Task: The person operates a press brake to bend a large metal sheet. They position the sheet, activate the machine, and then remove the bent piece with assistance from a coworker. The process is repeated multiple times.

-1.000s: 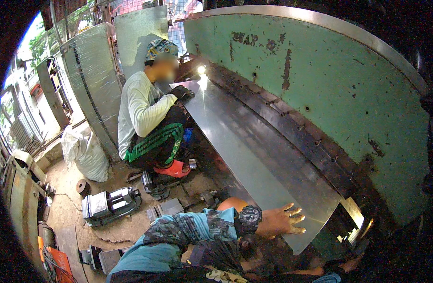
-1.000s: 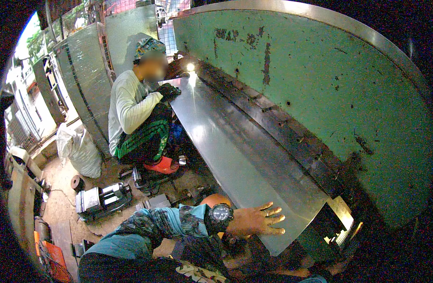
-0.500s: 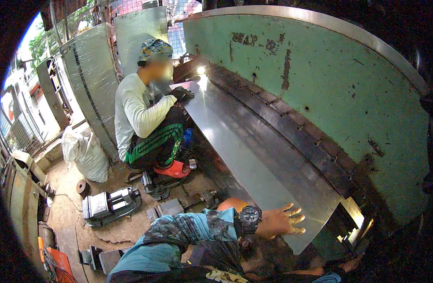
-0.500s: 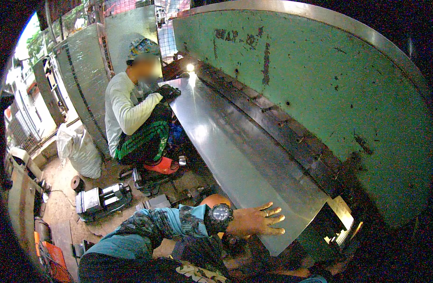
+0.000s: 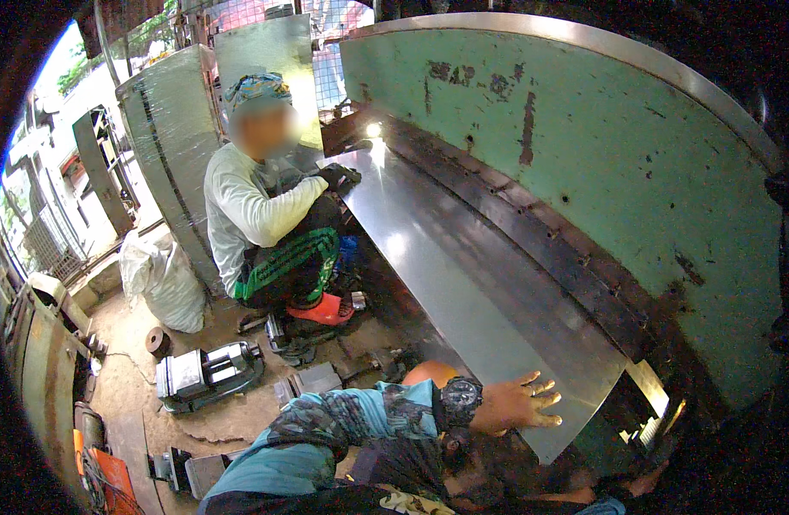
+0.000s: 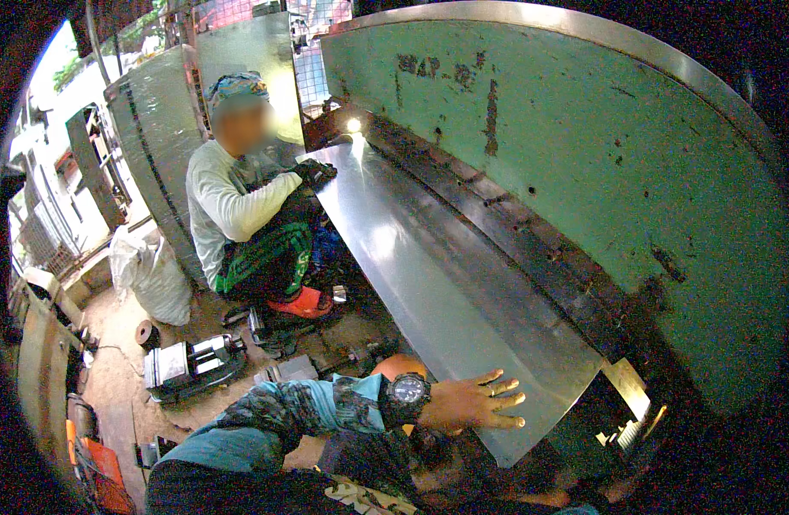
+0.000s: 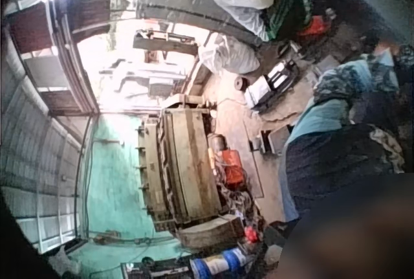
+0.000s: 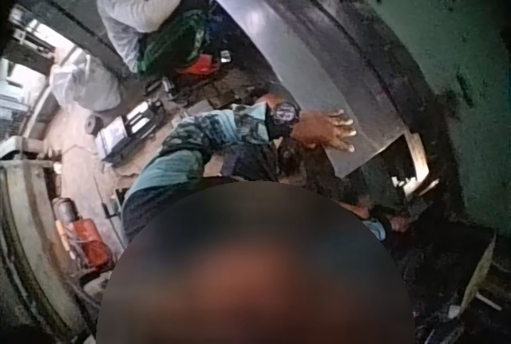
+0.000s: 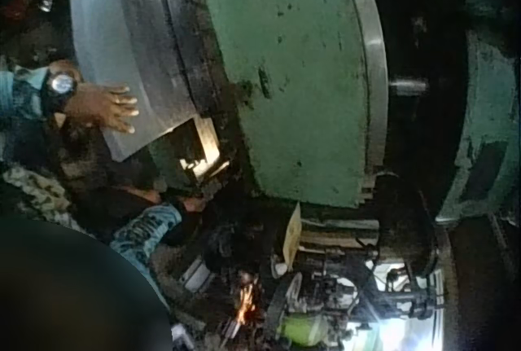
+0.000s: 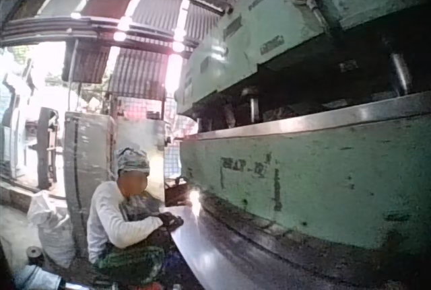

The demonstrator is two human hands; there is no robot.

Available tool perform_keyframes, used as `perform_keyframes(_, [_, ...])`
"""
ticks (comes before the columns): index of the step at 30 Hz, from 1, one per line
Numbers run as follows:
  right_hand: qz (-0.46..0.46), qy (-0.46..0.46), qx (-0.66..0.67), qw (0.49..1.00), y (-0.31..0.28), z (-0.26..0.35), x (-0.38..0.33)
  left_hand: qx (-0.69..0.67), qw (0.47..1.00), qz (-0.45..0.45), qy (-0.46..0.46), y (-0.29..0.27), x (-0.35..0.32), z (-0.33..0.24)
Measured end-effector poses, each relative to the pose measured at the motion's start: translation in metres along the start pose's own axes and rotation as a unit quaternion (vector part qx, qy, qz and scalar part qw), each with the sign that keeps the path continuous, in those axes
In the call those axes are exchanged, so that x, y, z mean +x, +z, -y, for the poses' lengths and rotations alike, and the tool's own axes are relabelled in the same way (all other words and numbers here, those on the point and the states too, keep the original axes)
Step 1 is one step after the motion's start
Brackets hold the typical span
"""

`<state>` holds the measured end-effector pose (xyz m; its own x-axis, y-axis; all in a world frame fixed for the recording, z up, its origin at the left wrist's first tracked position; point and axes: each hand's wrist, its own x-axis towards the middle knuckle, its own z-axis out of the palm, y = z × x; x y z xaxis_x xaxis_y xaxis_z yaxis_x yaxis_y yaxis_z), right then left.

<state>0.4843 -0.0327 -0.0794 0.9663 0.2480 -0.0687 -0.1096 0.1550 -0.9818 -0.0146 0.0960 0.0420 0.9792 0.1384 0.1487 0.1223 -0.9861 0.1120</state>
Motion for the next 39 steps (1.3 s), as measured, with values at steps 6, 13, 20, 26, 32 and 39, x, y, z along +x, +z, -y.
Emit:
perform_keyframes(6, [0.005, 0.002, -0.011, 1.0, 0.017, 0.001, -0.005, 0.015, 1.0, -0.006, 0.001, 0.006, 0.002, 0.001])
perform_keyframes(13, [0.009, 0.0, -0.027, 1.0, 0.021, 0.002, -0.006, 0.028, 0.999, -0.03, 0.004, 0.013, 0.003, 0.002])
perform_keyframes(20, [0.017, -0.029, -0.025, 0.999, -0.011, 0.001, 0.009, 0.067, 0.996, -0.065, -0.006, 0.005, 0.002, -0.006])
perform_keyframes(26, [-0.031, -0.029, -0.02, 0.999, -0.054, -0.025, 0.017, 0.085, 0.994, -0.024, -0.058, -0.02, -0.025, -0.022])
perform_keyframes(32, [-0.069, -0.084, 0.102, 0.989, -0.038, -0.018, -0.002, 0.088, 0.985, -0.027, -0.143, -0.036, -0.038, -0.04])
perform_keyframes(39, [-0.083, -0.005, 0.073, 0.994, -0.041, -0.024, 0.002, 0.099, 0.976, -0.093, -0.173, -0.026, -0.042, -0.042])
